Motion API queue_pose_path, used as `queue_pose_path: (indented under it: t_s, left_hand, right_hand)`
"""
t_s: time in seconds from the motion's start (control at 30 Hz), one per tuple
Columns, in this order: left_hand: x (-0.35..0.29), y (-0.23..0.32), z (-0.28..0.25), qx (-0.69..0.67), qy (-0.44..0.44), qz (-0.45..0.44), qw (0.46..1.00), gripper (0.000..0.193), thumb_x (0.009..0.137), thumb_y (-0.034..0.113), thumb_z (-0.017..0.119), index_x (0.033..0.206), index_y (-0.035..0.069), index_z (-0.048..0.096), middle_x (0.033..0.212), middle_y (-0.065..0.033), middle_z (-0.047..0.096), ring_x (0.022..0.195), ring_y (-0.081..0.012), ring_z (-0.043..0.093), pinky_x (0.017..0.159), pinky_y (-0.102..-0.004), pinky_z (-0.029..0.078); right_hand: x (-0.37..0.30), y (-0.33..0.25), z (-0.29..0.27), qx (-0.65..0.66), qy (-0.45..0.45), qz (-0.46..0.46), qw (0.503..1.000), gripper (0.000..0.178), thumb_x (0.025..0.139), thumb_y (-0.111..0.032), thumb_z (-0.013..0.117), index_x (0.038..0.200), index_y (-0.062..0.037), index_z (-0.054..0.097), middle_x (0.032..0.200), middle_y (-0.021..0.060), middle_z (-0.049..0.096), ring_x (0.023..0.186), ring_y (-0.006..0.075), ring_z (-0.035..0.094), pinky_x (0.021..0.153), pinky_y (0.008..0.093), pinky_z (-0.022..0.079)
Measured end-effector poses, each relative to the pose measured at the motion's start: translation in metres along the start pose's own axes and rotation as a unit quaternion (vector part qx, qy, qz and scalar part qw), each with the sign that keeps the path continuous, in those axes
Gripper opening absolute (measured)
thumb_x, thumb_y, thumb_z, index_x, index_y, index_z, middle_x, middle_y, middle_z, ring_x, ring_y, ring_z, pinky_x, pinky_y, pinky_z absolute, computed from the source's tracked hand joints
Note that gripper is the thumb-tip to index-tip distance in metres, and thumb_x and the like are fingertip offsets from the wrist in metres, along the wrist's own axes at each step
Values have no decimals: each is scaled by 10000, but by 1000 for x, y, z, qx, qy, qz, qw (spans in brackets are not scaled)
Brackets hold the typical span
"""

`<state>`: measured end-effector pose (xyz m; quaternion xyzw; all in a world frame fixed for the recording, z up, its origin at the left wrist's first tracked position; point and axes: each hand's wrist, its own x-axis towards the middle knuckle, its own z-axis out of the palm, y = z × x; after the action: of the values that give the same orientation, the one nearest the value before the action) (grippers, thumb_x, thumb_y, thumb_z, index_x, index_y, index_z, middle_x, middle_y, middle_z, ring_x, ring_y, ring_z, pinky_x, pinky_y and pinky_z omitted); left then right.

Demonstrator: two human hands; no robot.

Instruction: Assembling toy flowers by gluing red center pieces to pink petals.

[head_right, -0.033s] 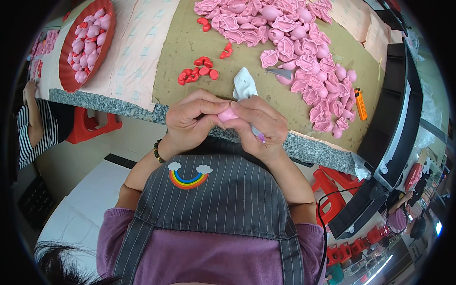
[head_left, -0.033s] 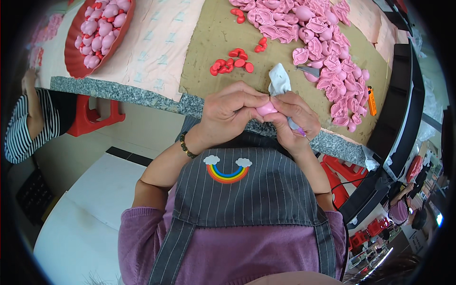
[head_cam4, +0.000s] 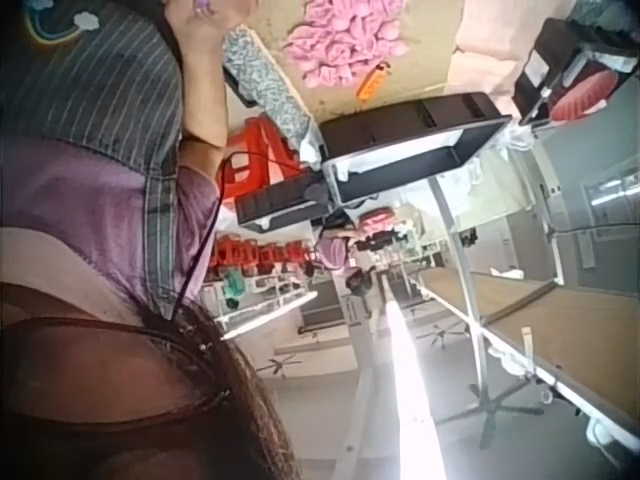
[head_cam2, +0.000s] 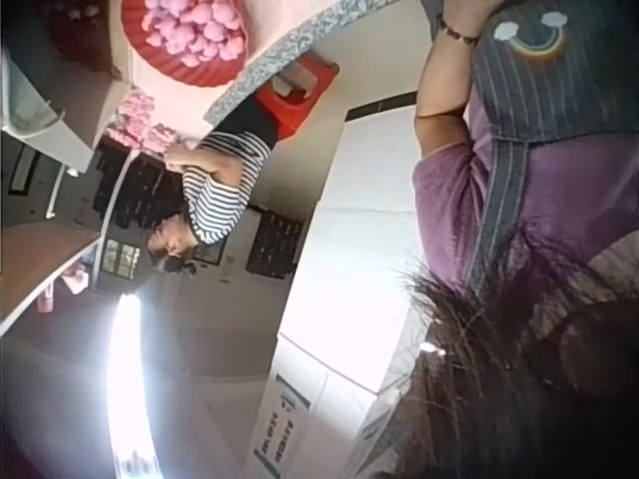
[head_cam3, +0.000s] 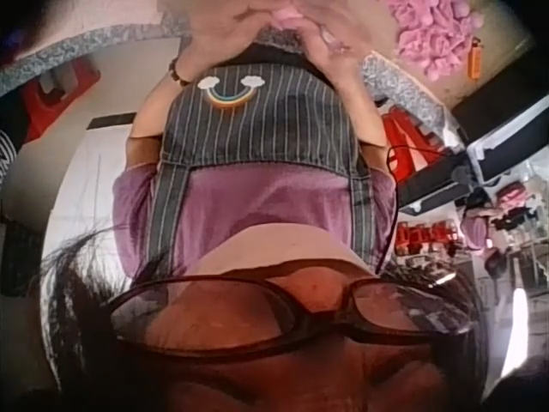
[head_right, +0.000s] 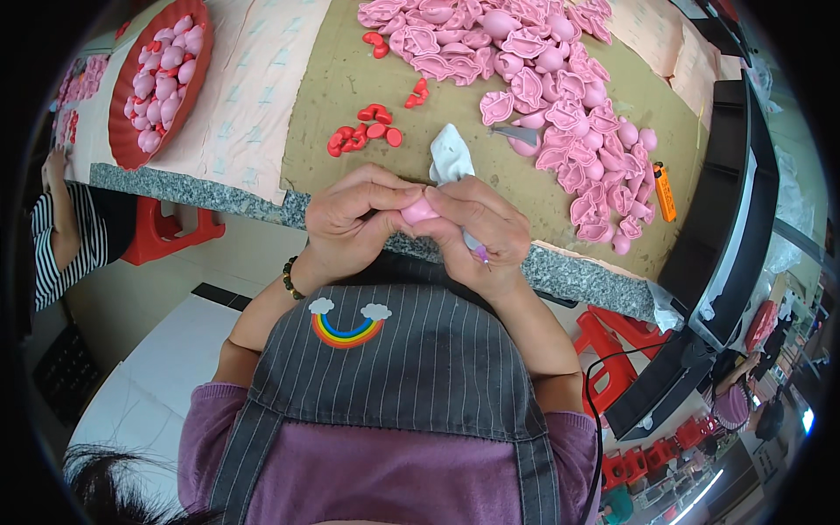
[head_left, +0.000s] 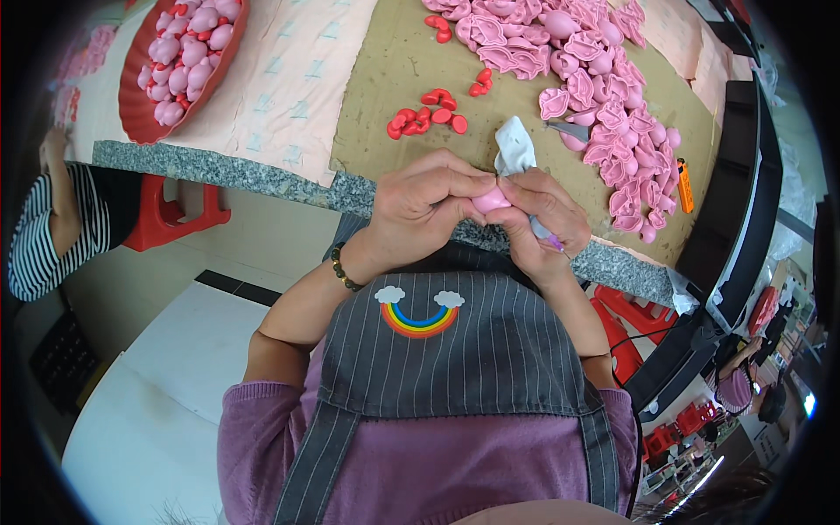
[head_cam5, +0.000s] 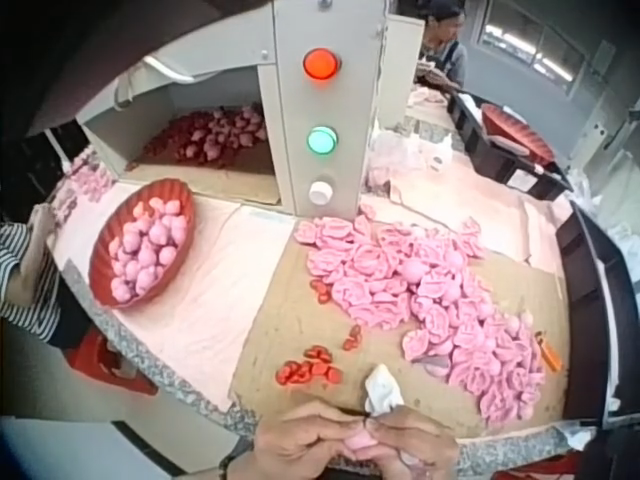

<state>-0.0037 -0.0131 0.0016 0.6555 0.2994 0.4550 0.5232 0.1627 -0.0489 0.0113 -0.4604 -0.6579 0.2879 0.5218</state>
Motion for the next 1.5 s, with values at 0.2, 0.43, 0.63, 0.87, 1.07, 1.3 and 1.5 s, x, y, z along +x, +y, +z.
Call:
queue_pose_path:
  t_s: [0.2, 0.43, 0.63, 0.87, 1.07, 1.3, 1.5]
  left_hand:
    - [0, -1, 0, -5, 0, 1, 1000, 164, 737, -57, 649, 900, -46, 635, 878, -129, 624, 778, -148, 607, 656, -227, 484]
    - [0, 1, 5, -40, 21, -44, 998, 236, 710, -68, 677, 933, -28, 609, 927, -104, 592, 775, -130, 592, 642, -216, 477]
    - [5, 4, 11, 29, 42, -6, 999, 297, 650, -47, 728, 918, -8, 608, 929, -96, 583, 786, -113, 586, 624, -221, 489]
    - [0, 4, 8, 109, 39, 9, 993, 249, 616, 2, 754, 826, -9, 620, 831, -71, 602, 693, -105, 604, 597, -218, 493]
    - [3, 2, 10, 110, 50, 10, 993, 255, 610, 23, 763, 826, 2, 629, 813, -65, 603, 674, -103, 598, 597, -214, 485]
    - [0, 4, 4, 130, 18, 32, 991, 265, 621, 9, 755, 853, -2, 627, 868, -76, 603, 734, -104, 597, 616, -207, 496]
    - [-1, -1, 4, -115, 30, -20, 993, 249, 692, -58, 702, 919, -39, 602, 950, -120, 592, 837, -136, 595, 690, -211, 513]
  right_hand:
    - [0, 0, 0, 8, 1, 6, 1000, 183, 702, -6, 695, 853, 63, 620, 771, 154, 610, 684, 213, 587, 627, 282, 467]
    - [0, 11, -4, 15, 26, -14, 999, 159, 751, -29, 659, 879, 55, 614, 778, 143, 601, 654, 199, 575, 605, 272, 461]
    - [9, -17, -13, 465, 70, 163, 867, 402, 817, -139, 608, 1142, 56, 472, 646, 92, 550, 524, 145, 525, 503, 262, 463]
    - [9, -28, -3, -58, -5, 206, 977, 165, 758, -23, 666, 913, 31, 646, 750, 43, 634, 664, 55, 550, 609, 187, 437]
    - [12, -32, -6, -155, -2, 196, 968, 148, 761, -9, 641, 906, 15, 659, 677, 50, 551, 629, 98, 510, 570, 230, 410]
    - [0, -24, -4, -59, -48, 152, 985, 286, 726, 84, 585, 984, -13, 659, 803, 90, 532, 678, 141, 504, 596, 239, 404]
    - [11, -31, -16, -272, 51, 93, 956, 374, 738, 43, 595, 1109, -13, 589, 839, 110, 536, 642, 137, 506, 609, 252, 417]
